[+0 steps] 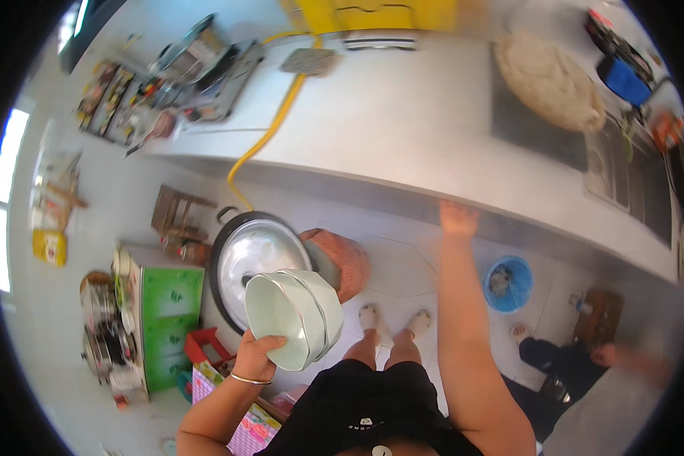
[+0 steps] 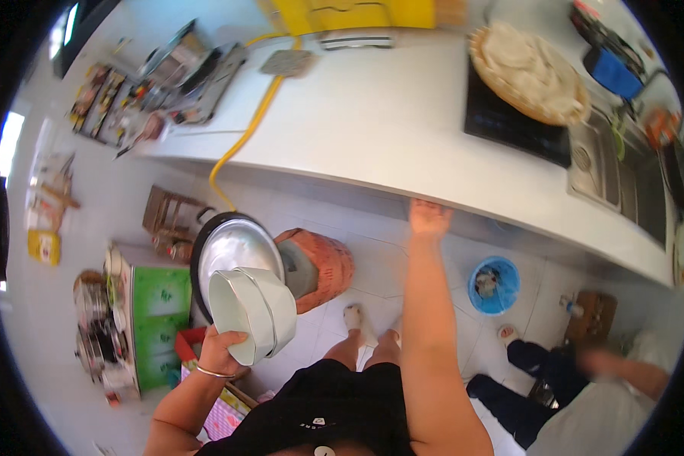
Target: The person puts dumplings into a steamer, stirs a pot of boiling water with a ladle, and then scoops the cooked dumplings from the pot into a bowl.
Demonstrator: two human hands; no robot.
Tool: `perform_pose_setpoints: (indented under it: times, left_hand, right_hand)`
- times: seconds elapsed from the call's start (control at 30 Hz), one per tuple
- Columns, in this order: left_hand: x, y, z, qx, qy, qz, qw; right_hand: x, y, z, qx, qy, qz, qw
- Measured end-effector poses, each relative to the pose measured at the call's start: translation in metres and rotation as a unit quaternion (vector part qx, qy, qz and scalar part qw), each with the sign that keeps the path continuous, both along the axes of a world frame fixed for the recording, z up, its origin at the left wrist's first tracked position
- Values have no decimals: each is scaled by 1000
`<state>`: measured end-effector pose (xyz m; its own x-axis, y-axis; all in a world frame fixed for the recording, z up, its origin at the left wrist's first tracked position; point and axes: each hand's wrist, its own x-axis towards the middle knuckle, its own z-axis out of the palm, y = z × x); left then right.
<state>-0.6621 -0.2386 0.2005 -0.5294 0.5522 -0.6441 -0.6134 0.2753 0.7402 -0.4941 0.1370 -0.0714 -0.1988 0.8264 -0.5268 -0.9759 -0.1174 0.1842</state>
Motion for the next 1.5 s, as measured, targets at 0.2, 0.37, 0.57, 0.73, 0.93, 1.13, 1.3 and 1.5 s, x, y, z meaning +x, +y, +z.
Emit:
perform_pose_setpoints:
  times: [0.2, 0.37, 0.57, 0.73, 0.93, 1.13, 1.3, 1.5]
  left_hand:
    - [-50, -86, 25, -8, 72, 100, 992]
    - [-129, -182, 25, 0, 48, 98, 994]
    - [-255, -317, 11, -12, 77, 44, 996]
    - [-343, -400, 8, -32, 122, -11, 992]
    - [-420, -439, 29, -46, 146, -85, 985]
    - [-525, -439, -7, 242, -97, -49, 964]
    - [-596, -372, -8, 307, -108, 76, 943]
    - [-678, -307, 8, 271, -93, 92, 954]
  right_hand:
    - [-27, -26, 11, 41, -116, 11, 992]
    - [-33, -94, 26, -15, -339, 240, 910]
    - [-220, -367, 262, 439, -542, 459, 550]
    - [-369, -554, 285, 551, -425, 629, 348]
    - [-468, -619, 275, 516, -441, 632, 373]
    - [-570, -612, 285, 401, -354, 695, 480]
    - [-662, -558, 286, 471, -337, 697, 423]
    - [-749, -489, 288, 635, -617, 437, 157]
